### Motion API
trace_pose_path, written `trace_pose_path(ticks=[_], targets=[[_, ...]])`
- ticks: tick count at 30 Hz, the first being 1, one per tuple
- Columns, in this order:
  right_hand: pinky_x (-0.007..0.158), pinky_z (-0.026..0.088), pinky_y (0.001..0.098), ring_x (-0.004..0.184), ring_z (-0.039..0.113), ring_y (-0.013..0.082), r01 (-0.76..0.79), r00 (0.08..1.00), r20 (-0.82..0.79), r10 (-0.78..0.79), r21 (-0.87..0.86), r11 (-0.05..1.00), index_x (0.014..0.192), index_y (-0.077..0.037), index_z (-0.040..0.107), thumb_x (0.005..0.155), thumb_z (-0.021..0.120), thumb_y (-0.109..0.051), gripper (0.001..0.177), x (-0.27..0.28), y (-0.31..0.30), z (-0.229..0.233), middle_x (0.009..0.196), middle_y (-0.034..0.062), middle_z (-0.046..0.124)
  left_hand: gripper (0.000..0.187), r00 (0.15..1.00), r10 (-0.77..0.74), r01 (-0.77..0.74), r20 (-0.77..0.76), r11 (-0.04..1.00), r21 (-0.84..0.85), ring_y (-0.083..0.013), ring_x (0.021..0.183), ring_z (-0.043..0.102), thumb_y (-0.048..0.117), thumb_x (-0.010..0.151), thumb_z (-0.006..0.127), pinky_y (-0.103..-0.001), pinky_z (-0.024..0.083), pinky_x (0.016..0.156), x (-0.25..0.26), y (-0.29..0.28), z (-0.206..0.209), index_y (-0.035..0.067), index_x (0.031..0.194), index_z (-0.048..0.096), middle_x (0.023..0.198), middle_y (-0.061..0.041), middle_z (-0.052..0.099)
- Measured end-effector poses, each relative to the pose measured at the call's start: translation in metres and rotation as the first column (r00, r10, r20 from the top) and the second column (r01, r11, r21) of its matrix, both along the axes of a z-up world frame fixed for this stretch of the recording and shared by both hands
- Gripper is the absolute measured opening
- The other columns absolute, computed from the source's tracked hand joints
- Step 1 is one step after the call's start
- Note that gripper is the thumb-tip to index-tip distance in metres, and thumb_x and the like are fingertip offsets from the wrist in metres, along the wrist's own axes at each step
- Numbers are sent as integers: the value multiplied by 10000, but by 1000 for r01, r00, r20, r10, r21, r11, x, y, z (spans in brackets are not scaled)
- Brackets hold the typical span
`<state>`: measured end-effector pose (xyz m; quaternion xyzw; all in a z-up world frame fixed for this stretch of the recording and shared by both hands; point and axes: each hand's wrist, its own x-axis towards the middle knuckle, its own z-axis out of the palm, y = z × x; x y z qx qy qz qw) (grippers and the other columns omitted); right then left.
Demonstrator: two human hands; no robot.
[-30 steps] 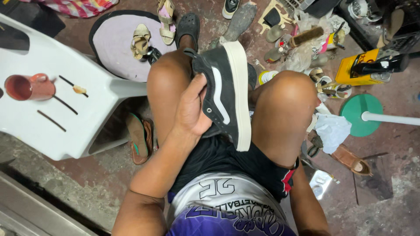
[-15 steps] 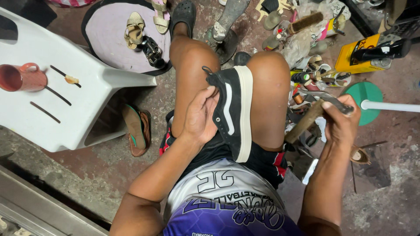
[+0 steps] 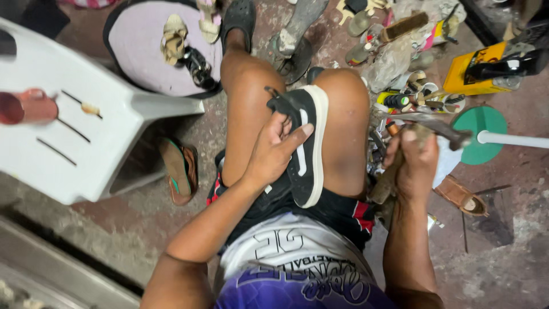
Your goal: The person repairs a black sneaker by hand-applying a white rubber strip to the shoe's sole edge and pressing it into place. They then use a hammer to tap the strip along the sole perimeter to secure it.
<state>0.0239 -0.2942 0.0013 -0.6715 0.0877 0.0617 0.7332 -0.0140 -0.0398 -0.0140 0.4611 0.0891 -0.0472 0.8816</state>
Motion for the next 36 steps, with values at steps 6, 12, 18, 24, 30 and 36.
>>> trace_pose_path(ticks=[6,12,18,24,30,36], targets=[[517,476,272,571,552,138,-187,980,-58,189,29,982,1135,-22,529,1035,584,-162,181,4,22,35,800,75,606,426,1000,28,-27,10,999,-37,-124,1251,544,124,1075,560,-288,419,1115,4,-3,1,-30,1466,490,1342,-54,587],[571,497,273,612,566,128,-293,951,-127,282,-76,953,1103,-2,526,1057,597,-162,181,0,59,34,799,63,597,420,999,40,-45,-32,989,-140,-126,1248,538,187,1099,514,-284,413,1117,-3,-6,-11,-15,1466,486,1350,-61,582],[569,499,256,602,585,113,-340,940,-127,316,-358,870,1279,-16,534,1036,602,-216,322,-20,73,43,769,53,602,411,998,59,-61,-28,995,-76,-138,1292,512,182,1114,517,-300,388,1154,-1,-5,-11,-26,1467,481,1386,-76,566],[556,503,264,596,595,102,-324,937,-250,246,-355,877,1117,-8,586,1010,631,-278,294,-39,65,34,752,26,626,426,998,47,-54,-46,986,-156,-152,1306,522,189,1109,530,-319,397,1165,-3,-4,-12,-13,1478,464,1398,-81,564],[582,490,270,598,589,107,-429,887,-346,307,-366,826,1041,-17,599,1025,613,-266,249,-62,53,21,708,37,609,424,997,65,-72,-48,985,-155,-154,1296,542,179,1111,543,-322,415,1159,-5,-5,-12,-7,1485,470,1389,-88,581],[560,504,274,572,594,112,-461,856,-402,326,-305,833,1054,-21,571,983,615,-225,220,-72,45,23,707,40,614,387,995,70,-84,-75,978,-189,-148,1253,579,170,1109,552,-315,454,1124,-6,-4,-13,-8,1450,506,1350,-82,609]])
